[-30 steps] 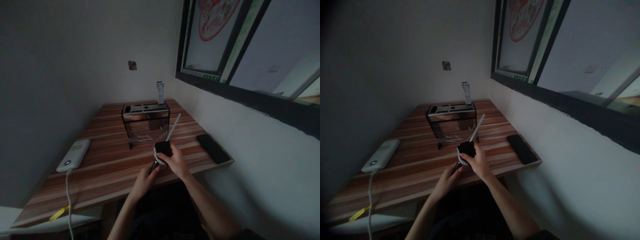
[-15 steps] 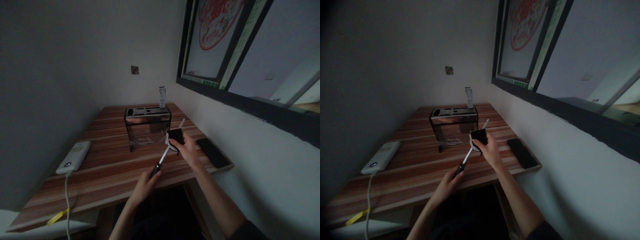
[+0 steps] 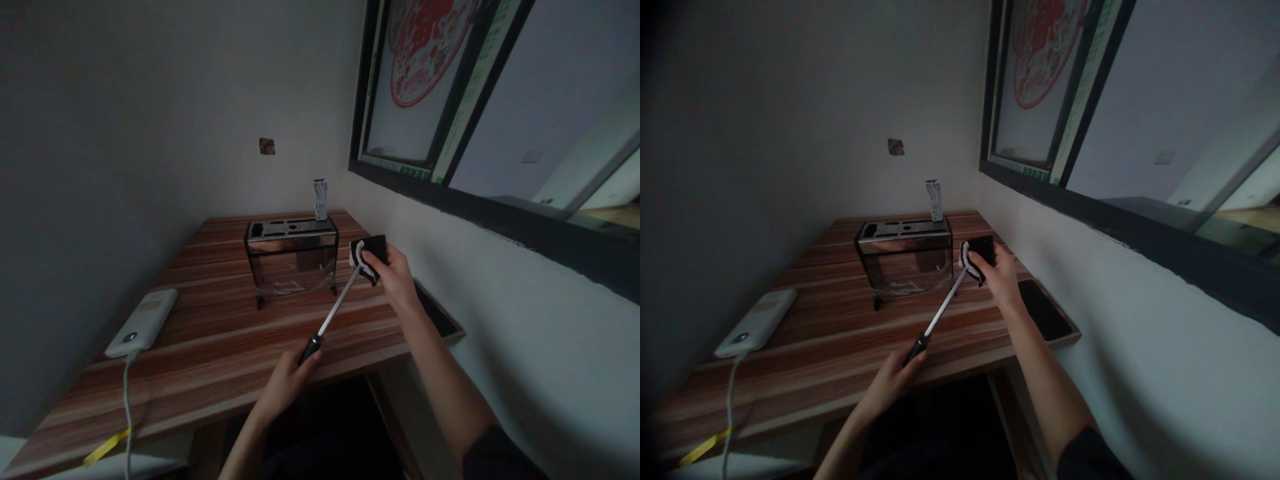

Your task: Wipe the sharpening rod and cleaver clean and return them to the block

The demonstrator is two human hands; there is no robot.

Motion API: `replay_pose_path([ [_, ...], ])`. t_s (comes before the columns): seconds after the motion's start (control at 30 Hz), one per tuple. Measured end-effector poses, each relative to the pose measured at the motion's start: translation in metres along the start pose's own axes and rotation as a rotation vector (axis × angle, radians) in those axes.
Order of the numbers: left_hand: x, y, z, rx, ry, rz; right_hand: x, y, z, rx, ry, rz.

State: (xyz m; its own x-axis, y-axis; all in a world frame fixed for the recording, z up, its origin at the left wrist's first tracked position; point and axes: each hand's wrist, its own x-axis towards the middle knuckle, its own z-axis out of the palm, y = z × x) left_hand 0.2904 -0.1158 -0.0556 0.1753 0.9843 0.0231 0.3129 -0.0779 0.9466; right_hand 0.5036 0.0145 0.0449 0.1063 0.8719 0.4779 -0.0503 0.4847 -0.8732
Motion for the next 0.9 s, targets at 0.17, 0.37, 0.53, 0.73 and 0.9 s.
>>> replay_pose_path([
  [0.17,-0.001,0.003,0.000,0.022,0.000,0.004,0.001,0.005,0.000,0.051,0.047,0.023],
  [0.37,-0.001,0.005,-0.001,0.054,0.009,0.023,-0.006,0.010,0.006,0.195,0.077,0.115],
  [0.53,0.000,0.004,-0.001,0.063,0.013,-0.007,-0.017,0.013,0.014,0.219,0.017,0.162],
  [0.73,0.002,-0.006,0.001,-0.015,0.029,-0.054,-0.051,0.021,0.038,0.124,-0.131,0.258],
  [0.9,0.003,-0.005,0.001,-0.059,0.054,-0.041,-0.084,0.030,0.053,0.044,-0.272,0.282],
])
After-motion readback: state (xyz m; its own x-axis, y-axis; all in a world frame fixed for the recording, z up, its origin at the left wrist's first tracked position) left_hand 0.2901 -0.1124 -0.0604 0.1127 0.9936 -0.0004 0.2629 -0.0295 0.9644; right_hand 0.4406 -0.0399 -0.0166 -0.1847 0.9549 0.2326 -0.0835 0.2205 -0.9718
